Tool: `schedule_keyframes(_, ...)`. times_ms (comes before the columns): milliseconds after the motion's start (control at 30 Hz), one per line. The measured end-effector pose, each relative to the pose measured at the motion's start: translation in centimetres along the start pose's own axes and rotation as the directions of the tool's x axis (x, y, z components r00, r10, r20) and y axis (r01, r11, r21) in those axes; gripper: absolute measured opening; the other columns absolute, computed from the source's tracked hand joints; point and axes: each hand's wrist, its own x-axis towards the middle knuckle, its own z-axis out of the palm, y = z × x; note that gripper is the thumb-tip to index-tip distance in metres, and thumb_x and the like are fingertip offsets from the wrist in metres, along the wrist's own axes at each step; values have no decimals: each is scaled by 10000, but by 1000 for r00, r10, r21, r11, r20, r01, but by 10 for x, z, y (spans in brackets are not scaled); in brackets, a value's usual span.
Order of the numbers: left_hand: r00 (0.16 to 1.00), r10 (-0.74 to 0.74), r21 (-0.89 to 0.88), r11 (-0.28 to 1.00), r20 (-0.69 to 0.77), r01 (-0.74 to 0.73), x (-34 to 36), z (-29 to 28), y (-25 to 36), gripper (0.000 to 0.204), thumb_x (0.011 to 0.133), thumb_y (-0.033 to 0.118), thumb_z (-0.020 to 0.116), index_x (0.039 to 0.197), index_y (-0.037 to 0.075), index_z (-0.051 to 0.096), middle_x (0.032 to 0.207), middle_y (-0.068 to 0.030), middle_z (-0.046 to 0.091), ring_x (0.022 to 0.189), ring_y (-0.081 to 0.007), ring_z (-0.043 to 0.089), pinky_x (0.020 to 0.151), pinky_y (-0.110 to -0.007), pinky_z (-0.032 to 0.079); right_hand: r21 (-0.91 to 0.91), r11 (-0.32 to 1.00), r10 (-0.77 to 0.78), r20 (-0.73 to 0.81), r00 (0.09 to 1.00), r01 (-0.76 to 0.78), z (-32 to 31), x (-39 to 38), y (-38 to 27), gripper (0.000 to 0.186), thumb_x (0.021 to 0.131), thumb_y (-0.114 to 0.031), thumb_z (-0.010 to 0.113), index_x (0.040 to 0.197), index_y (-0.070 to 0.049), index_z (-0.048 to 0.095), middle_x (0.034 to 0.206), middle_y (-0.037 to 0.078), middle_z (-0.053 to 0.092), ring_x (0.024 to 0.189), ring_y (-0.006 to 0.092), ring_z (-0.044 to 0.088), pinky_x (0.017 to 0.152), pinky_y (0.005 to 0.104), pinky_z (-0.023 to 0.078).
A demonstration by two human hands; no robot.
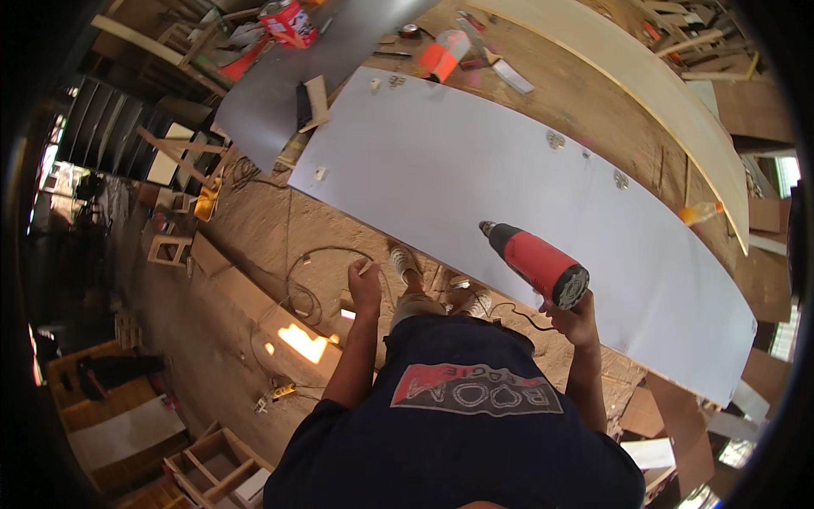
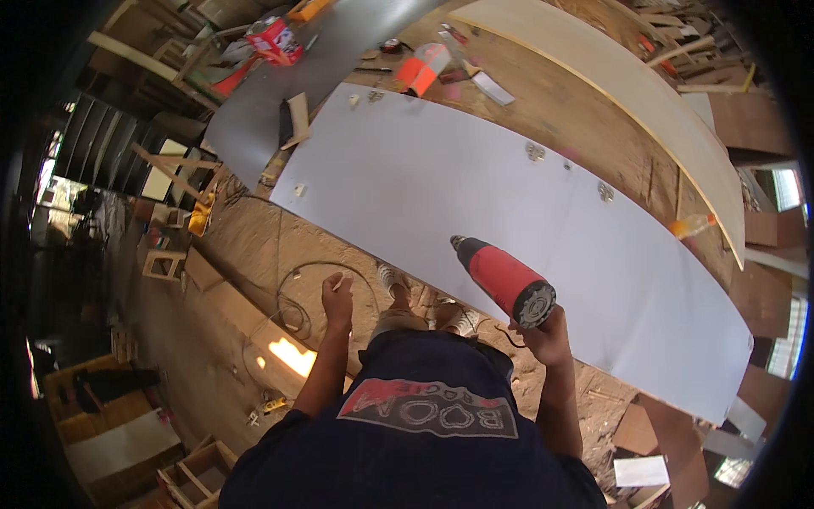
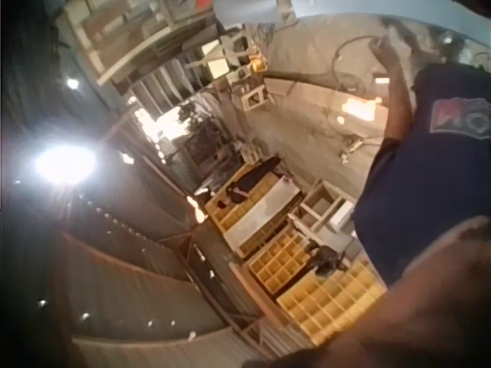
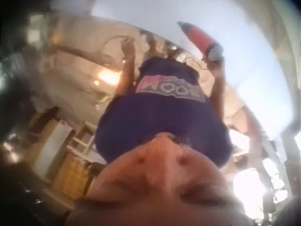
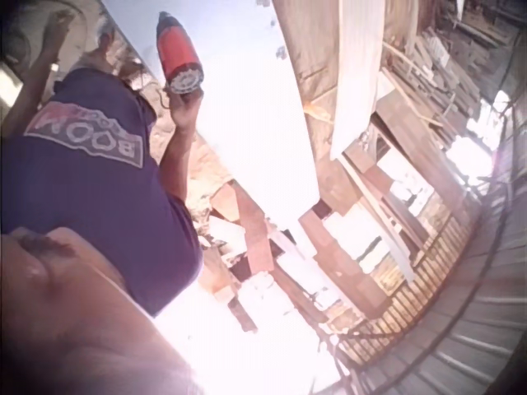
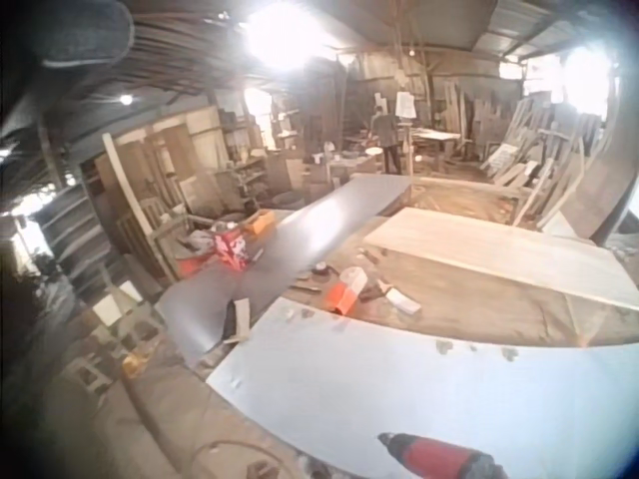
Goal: The person heats a grey sheet on a white cabinet door using a heat gun, then presses it down with a block and scrapes the edges with a metal scraper.
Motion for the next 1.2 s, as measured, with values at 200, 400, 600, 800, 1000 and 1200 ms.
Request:
schedule_keyframes(200,999,36,-18,999,3,-36,17,-14,-17,427,951,229,794,1284,11,640,1194,-103,680,970,-168,638,784,-303,551,-93,994,-69,-40,997,65,24,27,2,107,852,-21,628,867,6,730,745,67,717,638,114,659,551,274,518)
schedule_keyframes(400,999,43,-31,999,21,-42,18,-10,15,457,952,234,783,1285,-35,624,1198,-166,685,1051,-247,695,925,-373,560,-160,987,-15,7,1000,16,56,46,-19,84,860,-21,661,894,25,724,742,76,720,672,139,701,584,289,545)
schedule_keyframes(600,1000,12,-70,998,25,-11,24,-19,18,477,948,255,797,1289,-35,630,1212,-170,684,1063,-242,688,931,-374,563,-149,988,-20,88,996,33,73,67,-17,86,830,5,667,894,32,718,766,92,734,697,173,724,613,312,562)
schedule_keyframes(800,1000,2,-30,1000,3,-2,34,-31,18,502,940,282,814,1290,-39,652,1245,-178,687,1065,-259,690,941,-382,562,-156,988,32,115,993,-14,86,81,-19,107,808,37,651,883,24,725,779,81,739,696,157,703,613,305,556)
schedule_keyframes(1000,1000,-12,-16,1000,2,12,44,-35,18,500,940,290,815,1284,-37,657,1248,-174,690,1094,-274,689,947,-395,561,-158,987,21,169,985,6,98,89,-19,144,831,64,655,917,0,752,799,45,749,718,115,698,627,288,558)
schedule_keyframes(1200,997,63,30,997,48,-64,47,-18,21,489,944,284,805,1291,-23,647,1294,-190,677,1140,-286,680,975,-406,548,-208,978,56,212,976,-11,95,83,-21,100,847,48,691,924,11,743,810,55,764,717,112,708,625,272,559)
